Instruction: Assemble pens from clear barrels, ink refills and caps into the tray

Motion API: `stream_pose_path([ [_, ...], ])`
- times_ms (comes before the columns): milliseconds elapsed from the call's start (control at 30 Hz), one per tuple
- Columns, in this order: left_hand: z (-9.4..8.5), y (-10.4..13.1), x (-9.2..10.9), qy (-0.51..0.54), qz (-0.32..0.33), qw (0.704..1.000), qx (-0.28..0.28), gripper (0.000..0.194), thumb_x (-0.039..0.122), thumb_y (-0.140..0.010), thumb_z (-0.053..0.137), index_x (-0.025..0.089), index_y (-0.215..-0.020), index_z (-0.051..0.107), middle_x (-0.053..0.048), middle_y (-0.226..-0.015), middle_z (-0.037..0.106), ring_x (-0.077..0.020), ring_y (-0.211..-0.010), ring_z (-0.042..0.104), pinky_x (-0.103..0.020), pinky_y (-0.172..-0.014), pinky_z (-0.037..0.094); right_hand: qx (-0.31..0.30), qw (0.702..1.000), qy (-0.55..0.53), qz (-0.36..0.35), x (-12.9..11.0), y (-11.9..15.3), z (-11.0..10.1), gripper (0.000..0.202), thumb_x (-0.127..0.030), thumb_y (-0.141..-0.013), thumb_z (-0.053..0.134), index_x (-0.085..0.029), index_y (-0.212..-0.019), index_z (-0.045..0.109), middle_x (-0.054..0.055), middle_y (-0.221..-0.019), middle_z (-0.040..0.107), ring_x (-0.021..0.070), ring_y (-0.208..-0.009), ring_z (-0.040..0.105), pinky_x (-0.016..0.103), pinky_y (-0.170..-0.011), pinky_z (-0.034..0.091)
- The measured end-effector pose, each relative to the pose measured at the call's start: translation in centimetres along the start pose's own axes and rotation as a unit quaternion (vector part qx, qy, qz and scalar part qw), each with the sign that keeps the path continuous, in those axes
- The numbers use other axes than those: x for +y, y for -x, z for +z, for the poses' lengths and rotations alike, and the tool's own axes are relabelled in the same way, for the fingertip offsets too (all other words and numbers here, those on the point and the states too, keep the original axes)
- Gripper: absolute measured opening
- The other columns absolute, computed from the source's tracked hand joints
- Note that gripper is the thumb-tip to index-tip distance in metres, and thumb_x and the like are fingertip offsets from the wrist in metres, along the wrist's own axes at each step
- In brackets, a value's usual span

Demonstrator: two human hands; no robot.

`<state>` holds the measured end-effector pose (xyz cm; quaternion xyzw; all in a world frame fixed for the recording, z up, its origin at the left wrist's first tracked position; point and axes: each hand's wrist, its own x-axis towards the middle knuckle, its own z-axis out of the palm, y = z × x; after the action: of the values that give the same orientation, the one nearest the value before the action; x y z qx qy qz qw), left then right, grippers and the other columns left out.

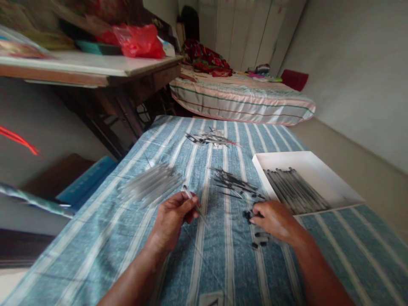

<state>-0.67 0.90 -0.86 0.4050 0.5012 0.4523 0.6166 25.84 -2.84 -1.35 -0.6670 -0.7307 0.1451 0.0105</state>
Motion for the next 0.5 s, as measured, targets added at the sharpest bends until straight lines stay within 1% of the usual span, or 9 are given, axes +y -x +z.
stream_pose_path([
  [100,0.0,0.0,-0.2,0.015,-0.01,1.0,-0.014,0.021,0.032,-0.071,0.071,0.013,-0.069,0.063,0.002,-0.051,0.058,-0.0062,-0.043,0.047,-0.016,-0.043,0.034,0.017,0.998,-0.059,-0.025,-0.4,0.1,0.1,0.011,-0.026,-0.075,0.061,-0.02,-0.068,0.067,0.0,-0.059,0.065,0.0143,-0.058,0.058,0.022,-0.053,0.028],
  [200,0.2,0.1,-0.3,0.055,-0.011,0.998,-0.026,0.021,0.032,-0.07,0.072,0.013,-0.069,0.064,0.0,-0.058,0.062,-0.0069,-0.047,0.051,-0.017,-0.044,0.037,0.053,0.982,-0.171,-0.063,-1.4,0.3,0.5,0.011,-0.026,-0.075,0.061,-0.018,-0.067,0.062,-0.003,-0.055,0.057,0.0107,-0.053,0.05,0.02,-0.052,0.031],
  [267,0.4,0.3,-0.3,0.081,-0.005,0.996,-0.037,0.02,0.031,-0.07,0.073,0.014,-0.069,0.064,-0.001,-0.066,0.065,-0.0073,-0.05,0.053,-0.017,-0.045,0.039,0.06,0.961,-0.253,-0.09,-2.6,0.4,1.2,0.011,-0.023,-0.073,0.061,-0.017,-0.065,0.058,-0.005,-0.054,0.052,0.009,-0.052,0.046,0.019,-0.052,0.032],
  [333,0.6,0.5,-0.3,0.096,0.0,0.994,-0.048,0.018,0.03,-0.071,0.073,0.014,-0.069,0.064,-0.002,-0.07,0.066,-0.0077,-0.051,0.055,-0.018,-0.046,0.04,0.052,0.936,-0.332,-0.106,-3.8,0.6,1.9,0.011,-0.021,-0.071,0.061,-0.017,-0.063,0.055,-0.006,-0.054,0.048,0.0081,-0.052,0.044,0.018,-0.051,0.033],
  [433,0.9,0.8,-0.3,0.102,0.001,0.993,-0.058,0.017,0.028,-0.072,0.072,0.014,-0.068,0.064,-0.002,-0.069,0.066,-0.0081,-0.051,0.055,-0.018,-0.047,0.041,0.03,0.895,-0.433,-0.104,-5.4,0.8,3.0,0.012,-0.022,-0.07,0.062,-0.017,-0.064,0.053,-0.006,-0.055,0.048,0.0076,-0.051,0.043,0.018,-0.049,0.033],
  [500,1.1,1.0,-0.3,0.103,0.0,0.993,-0.061,0.016,0.027,-0.072,0.072,0.014,-0.069,0.064,-0.002,-0.068,0.066,-0.0084,-0.051,0.055,-0.018,-0.048,0.041,0.02,0.877,-0.471,-0.095,-6.1,0.8,3.4,0.013,-0.022,-0.069,0.063,-0.018,-0.066,0.052,-0.006,-0.055,0.048,0.0074,-0.051,0.042,0.018,-0.048,0.033],
])
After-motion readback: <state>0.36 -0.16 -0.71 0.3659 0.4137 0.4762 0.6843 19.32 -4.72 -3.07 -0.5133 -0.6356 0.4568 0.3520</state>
